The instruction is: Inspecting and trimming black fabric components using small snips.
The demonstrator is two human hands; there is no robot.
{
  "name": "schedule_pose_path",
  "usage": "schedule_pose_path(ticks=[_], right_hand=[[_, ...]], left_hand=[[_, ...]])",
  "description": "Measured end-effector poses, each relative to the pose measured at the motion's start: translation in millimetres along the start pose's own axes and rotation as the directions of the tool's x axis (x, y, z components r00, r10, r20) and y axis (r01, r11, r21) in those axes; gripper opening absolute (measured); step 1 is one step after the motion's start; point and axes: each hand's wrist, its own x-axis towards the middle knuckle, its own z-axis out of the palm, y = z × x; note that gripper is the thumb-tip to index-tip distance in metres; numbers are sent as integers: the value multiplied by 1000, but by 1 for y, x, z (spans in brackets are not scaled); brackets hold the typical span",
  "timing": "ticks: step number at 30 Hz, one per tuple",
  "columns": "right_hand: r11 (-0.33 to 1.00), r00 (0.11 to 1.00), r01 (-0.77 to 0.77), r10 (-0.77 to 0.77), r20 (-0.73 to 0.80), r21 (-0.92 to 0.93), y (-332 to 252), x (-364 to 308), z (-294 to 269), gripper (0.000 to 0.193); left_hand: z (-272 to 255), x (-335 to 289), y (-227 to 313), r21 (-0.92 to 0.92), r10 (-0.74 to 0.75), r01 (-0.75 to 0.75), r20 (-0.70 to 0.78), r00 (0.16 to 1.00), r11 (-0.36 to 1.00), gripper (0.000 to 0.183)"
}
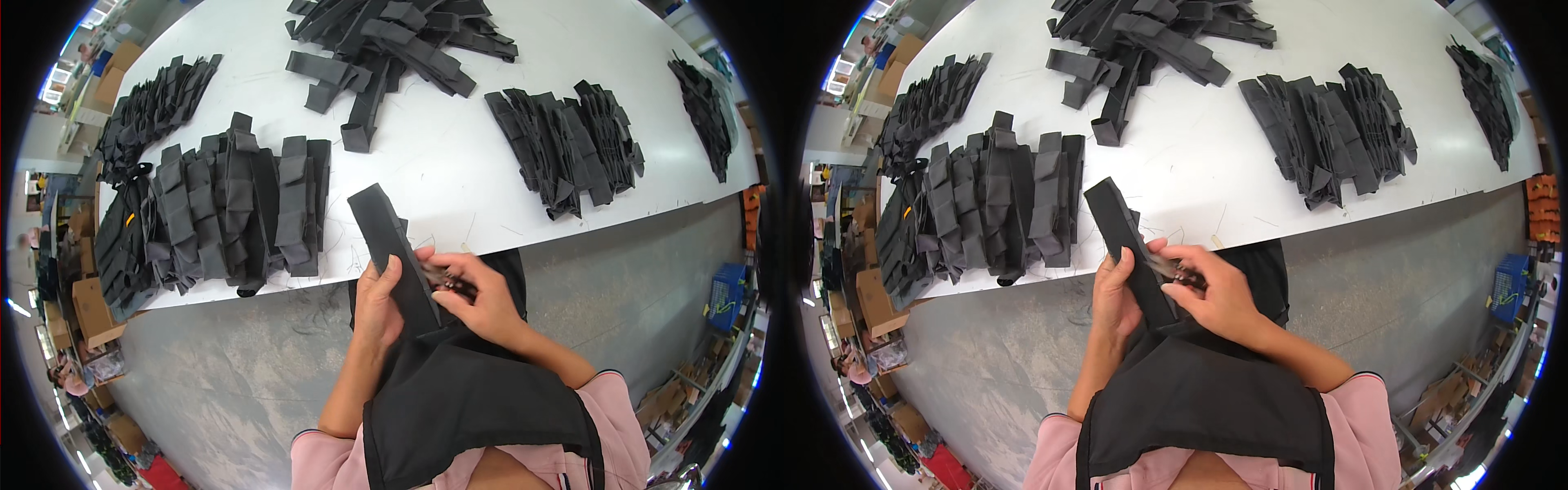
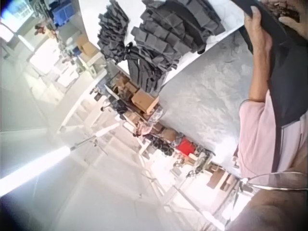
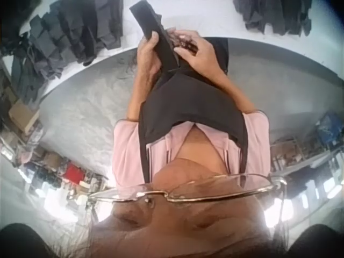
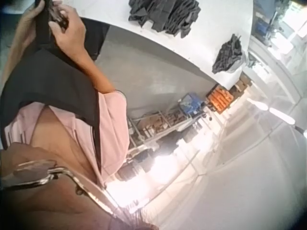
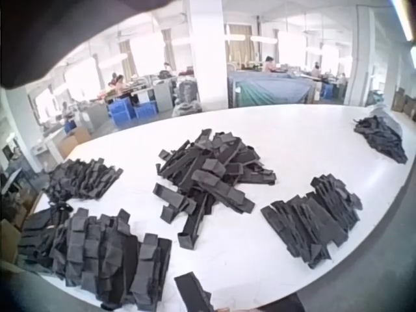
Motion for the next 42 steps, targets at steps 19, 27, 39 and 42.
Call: schedule_pose_path(ticks=[19, 27, 39, 42], right_hand=[[508, 802, 409, -596, 33, -758, -4, 21, -19, 34], [603, 850, 337, -525, -41, -723, -7, 24, -20, 28], [761, 871, 327, -473, -134, -561, -2, 23, -22, 23], [776, 880, 335, -460, -116, -534, -1, 21, -24, 25]], left_hand=[[11, -3, 7, 148, -69, 76, -56, 996, 986, 24], [13, -7, 7, 190, -113, 119, -42, 993, 975, 22], [13, -7, 9, 235, -102, 105, -27, 994, 966, 23], [13, -7, 9, 269, -112, 117, -35, 993, 956, 23]])
